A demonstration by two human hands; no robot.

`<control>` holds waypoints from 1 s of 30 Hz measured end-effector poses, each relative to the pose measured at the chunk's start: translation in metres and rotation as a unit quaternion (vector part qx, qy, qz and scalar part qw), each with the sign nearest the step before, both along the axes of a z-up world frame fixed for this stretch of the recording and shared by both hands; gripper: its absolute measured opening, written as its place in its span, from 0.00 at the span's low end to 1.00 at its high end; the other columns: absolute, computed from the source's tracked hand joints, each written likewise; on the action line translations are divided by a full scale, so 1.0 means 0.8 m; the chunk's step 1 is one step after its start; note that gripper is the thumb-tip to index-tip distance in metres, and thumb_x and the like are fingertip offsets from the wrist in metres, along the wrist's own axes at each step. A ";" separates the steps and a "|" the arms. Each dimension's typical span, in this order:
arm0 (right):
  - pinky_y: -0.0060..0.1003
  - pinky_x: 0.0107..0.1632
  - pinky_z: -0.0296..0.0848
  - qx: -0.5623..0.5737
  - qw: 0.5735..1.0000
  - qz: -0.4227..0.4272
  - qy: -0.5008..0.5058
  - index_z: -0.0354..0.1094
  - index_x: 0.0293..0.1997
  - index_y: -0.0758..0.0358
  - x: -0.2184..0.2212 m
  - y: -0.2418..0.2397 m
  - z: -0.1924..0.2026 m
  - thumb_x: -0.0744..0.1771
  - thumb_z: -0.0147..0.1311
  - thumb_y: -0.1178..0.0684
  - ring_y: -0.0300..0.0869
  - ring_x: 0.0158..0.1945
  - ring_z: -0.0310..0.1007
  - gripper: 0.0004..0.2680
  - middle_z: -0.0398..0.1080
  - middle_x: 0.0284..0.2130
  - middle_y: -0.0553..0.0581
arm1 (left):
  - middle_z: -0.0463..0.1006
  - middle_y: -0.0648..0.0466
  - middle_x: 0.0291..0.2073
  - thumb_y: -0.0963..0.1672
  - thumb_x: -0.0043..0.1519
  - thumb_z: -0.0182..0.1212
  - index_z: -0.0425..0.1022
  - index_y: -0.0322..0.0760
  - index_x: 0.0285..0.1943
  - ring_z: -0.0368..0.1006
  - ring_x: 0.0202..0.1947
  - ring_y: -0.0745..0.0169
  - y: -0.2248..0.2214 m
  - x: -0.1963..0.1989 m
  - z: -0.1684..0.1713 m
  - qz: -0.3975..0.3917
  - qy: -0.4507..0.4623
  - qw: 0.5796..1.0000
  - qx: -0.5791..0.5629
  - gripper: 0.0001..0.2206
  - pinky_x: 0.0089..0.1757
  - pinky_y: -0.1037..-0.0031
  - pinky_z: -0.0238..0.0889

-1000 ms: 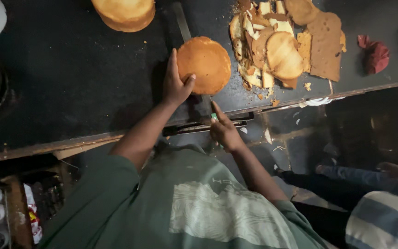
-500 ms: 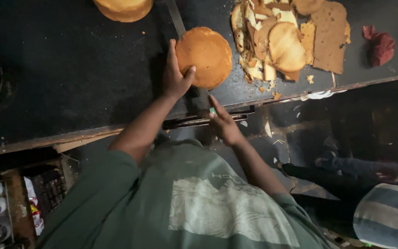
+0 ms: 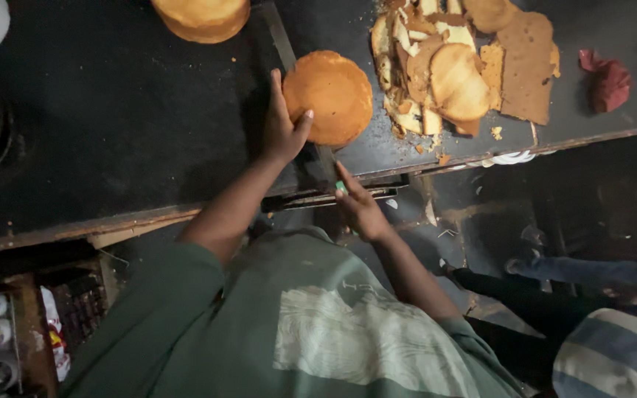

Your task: The person removes paper liners from baked round cakes by hand and uses a knife to trim the tops of the cakes on a counter.

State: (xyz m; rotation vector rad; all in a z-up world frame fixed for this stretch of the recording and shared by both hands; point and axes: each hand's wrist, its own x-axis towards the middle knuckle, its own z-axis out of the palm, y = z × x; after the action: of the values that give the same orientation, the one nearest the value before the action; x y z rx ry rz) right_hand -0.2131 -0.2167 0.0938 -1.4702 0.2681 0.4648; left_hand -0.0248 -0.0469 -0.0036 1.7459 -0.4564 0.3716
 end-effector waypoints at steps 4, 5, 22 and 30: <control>0.28 0.26 0.61 -0.011 0.999 0.019 0.050 0.40 0.81 0.47 -0.073 -0.033 0.000 0.71 0.45 0.53 0.32 0.22 0.57 0.25 0.59 0.22 0.46 | 0.45 0.29 0.79 0.44 0.68 0.62 0.32 0.24 0.81 0.47 0.80 0.35 -0.003 0.000 -0.003 0.023 0.000 1.000 -0.004 0.42 0.73 0.59 0.45; 0.28 0.25 0.59 0.014 0.997 0.011 0.070 0.41 0.81 0.47 -0.090 -0.040 -0.003 0.71 0.45 0.53 0.32 0.21 0.55 0.25 0.56 0.20 0.46 | 0.45 0.30 0.79 0.45 0.67 0.61 0.32 0.24 0.81 0.48 0.79 0.36 -0.001 -0.001 -0.005 0.016 0.030 0.999 -0.004 0.42 0.73 0.61 0.47; 0.38 0.52 0.62 -0.148 0.946 0.131 -0.258 0.41 0.81 0.54 -0.116 -0.067 -0.007 0.76 0.46 0.55 0.44 0.51 0.59 0.22 0.62 0.50 0.64 | 0.65 0.35 0.60 0.58 0.68 0.49 0.34 0.38 0.85 0.69 0.49 0.51 0.049 -0.011 -0.061 0.022 0.244 0.925 -0.291 0.43 0.52 0.59 0.68; 0.29 0.22 0.62 0.026 0.998 0.054 0.014 0.38 0.81 0.51 -0.061 -0.050 0.002 0.70 0.46 0.49 0.32 0.19 0.59 0.28 0.59 0.18 0.48 | 0.69 0.48 0.59 0.53 0.72 0.50 0.42 0.41 0.81 0.74 0.43 0.64 0.064 -0.032 -0.032 0.040 0.240 0.913 -0.328 0.33 0.48 0.70 0.71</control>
State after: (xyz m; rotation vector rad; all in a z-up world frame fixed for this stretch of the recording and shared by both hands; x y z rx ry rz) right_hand -0.2621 -0.2565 0.0952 -1.4327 0.1986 0.5757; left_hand -0.0503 0.0041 -0.0289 1.1345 0.1008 0.1151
